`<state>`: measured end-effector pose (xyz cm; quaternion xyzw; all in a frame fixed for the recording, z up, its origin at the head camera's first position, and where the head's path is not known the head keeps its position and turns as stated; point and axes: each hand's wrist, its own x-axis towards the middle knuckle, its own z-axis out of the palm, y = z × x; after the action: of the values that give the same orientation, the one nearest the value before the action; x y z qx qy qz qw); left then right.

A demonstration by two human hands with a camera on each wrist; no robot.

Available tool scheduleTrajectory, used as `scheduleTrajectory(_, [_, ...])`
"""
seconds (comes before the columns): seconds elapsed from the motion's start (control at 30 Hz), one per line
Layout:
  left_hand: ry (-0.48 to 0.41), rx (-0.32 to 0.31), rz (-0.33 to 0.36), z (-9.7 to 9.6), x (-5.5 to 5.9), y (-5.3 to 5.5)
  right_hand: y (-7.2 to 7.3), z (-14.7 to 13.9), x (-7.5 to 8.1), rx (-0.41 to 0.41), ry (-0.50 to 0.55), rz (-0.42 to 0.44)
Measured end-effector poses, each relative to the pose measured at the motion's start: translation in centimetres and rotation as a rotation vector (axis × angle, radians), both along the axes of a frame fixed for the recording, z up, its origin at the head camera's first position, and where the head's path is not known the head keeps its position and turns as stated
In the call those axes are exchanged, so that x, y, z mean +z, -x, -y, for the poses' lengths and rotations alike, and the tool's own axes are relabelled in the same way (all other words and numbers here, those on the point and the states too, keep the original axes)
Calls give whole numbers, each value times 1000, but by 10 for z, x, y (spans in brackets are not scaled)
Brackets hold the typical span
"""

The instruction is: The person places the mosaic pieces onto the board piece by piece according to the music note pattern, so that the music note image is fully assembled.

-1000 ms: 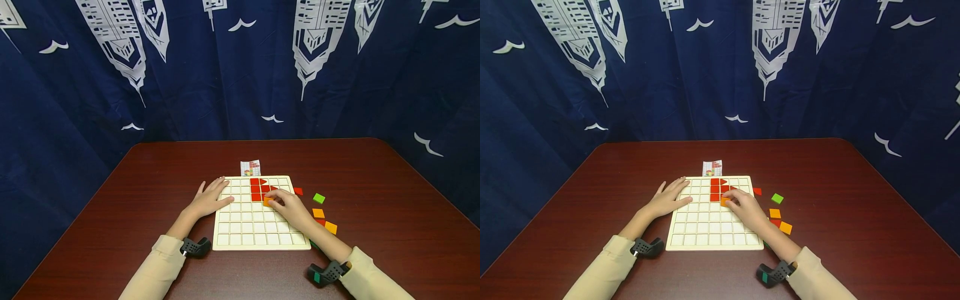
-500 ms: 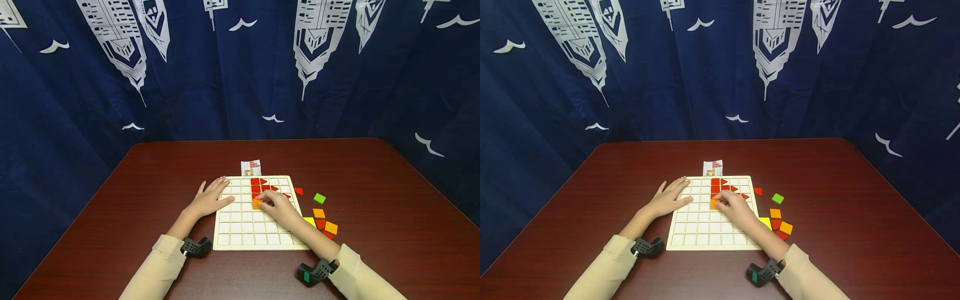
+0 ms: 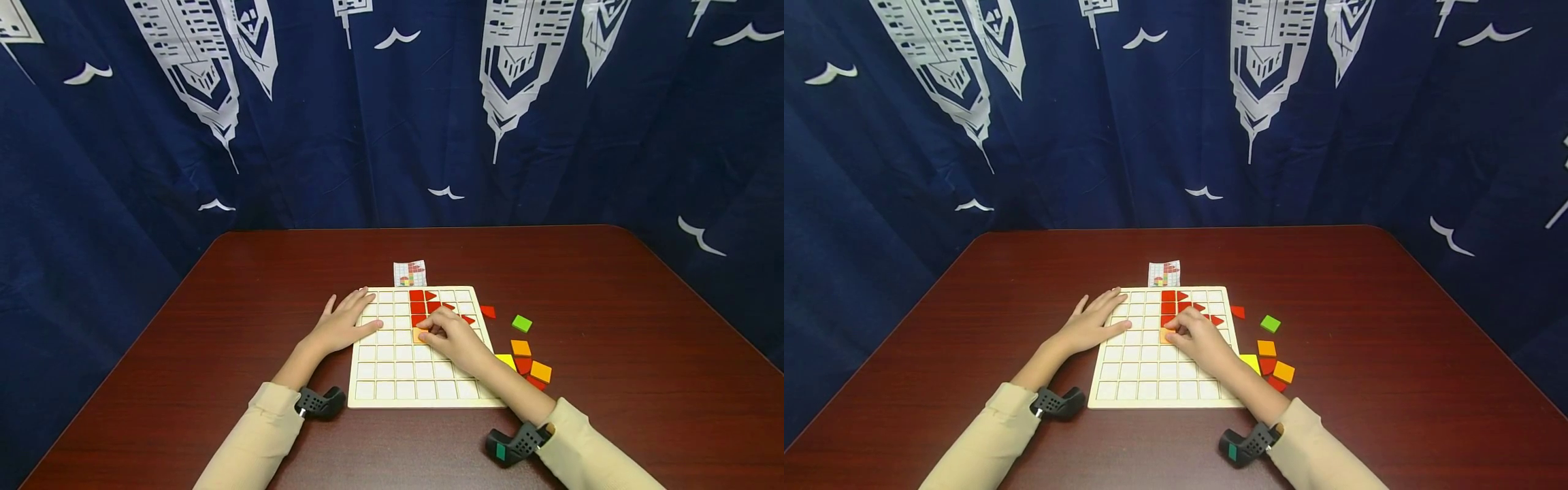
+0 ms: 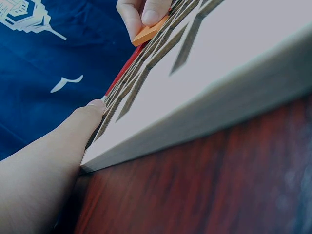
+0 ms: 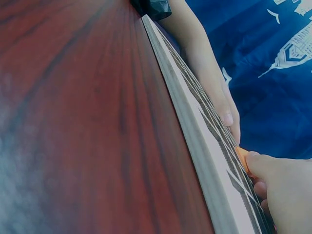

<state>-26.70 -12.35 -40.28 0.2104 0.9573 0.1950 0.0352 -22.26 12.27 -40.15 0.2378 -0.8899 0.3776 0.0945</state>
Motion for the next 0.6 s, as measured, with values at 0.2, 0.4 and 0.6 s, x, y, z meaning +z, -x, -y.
scheduleTrajectory(0.2, [4, 1, 2, 0, 1, 0, 0, 0, -1, 7, 3, 16])
scheduleTrajectory(0.4, [6, -5, 2, 0, 1, 1, -2, -1, -1, 26, 5, 60])
scheduleTrajectory(0.6, [10, -1, -6, -1, 0, 0, -5, -5, -1, 51, -16, 92])
